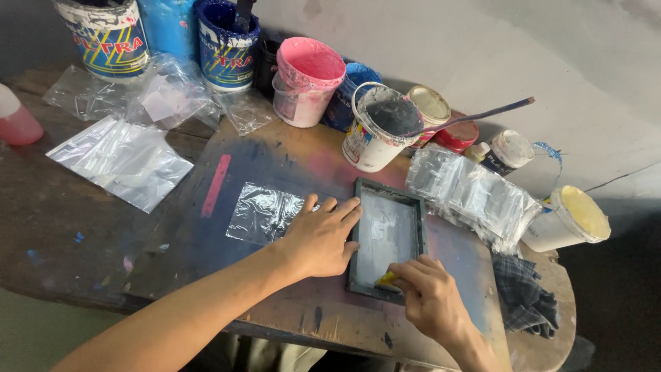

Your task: The person places a clear plastic sheet on a table, positions a screen printing frame over it, and uses a yellow squeegee to spread white ink across the screen. The person repeatedly pulls the squeegee across the frame to transfer the ink onto the plastic sheet below.

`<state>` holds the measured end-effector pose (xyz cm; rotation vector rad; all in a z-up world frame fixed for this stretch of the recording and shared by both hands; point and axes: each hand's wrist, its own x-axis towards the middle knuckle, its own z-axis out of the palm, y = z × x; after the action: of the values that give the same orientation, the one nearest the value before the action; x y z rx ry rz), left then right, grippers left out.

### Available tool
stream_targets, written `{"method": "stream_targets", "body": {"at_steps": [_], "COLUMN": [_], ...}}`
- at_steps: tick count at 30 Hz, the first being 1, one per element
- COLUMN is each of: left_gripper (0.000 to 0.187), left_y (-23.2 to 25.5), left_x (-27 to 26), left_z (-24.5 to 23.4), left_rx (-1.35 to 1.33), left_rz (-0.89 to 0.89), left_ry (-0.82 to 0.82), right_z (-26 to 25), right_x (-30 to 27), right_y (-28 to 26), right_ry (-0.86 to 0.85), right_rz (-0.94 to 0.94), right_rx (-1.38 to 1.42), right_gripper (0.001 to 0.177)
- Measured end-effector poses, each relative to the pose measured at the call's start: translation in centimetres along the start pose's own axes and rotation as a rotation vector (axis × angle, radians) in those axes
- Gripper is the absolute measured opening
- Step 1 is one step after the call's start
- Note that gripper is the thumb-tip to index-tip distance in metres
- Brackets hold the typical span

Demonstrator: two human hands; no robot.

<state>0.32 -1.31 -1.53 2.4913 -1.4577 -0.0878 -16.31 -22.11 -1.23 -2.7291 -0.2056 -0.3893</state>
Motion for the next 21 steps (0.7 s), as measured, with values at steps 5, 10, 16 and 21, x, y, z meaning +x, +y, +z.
{"method": "stream_targets", "body": {"at_steps": [5,10,16,21], "left_gripper": [0.068,0.061,0.062,0.063], "left_y": [0.0,0.4,0.2,0.2], "left_x": [-0.1,-1.5,-1.5,-1.3], "left_z": [-0.6,-3.1,-2.5,-2.0], "left_rx": [-0.042,-0.130,-0.146,-0.147], "left_rz": [-0.013,0.033,0.027,0.015], "left_ry": [-0.038,0.034,0.072,0.075], "right_z": [-1.7,-1.7,0.3,1.2], "right_x": [2.9,8.0,10.7,10.3], "right_y": [0.8,2.4,4.0,4.0], "right_ry": [0.105,0.233,0.185,0.245], "right_rz": [0.031,0.048,-0.023,-0.076], "right_rx": [0.033,-0.081,-0.275,-0.271], "right_gripper": [0.018,0.012,0.012,0.010]}}
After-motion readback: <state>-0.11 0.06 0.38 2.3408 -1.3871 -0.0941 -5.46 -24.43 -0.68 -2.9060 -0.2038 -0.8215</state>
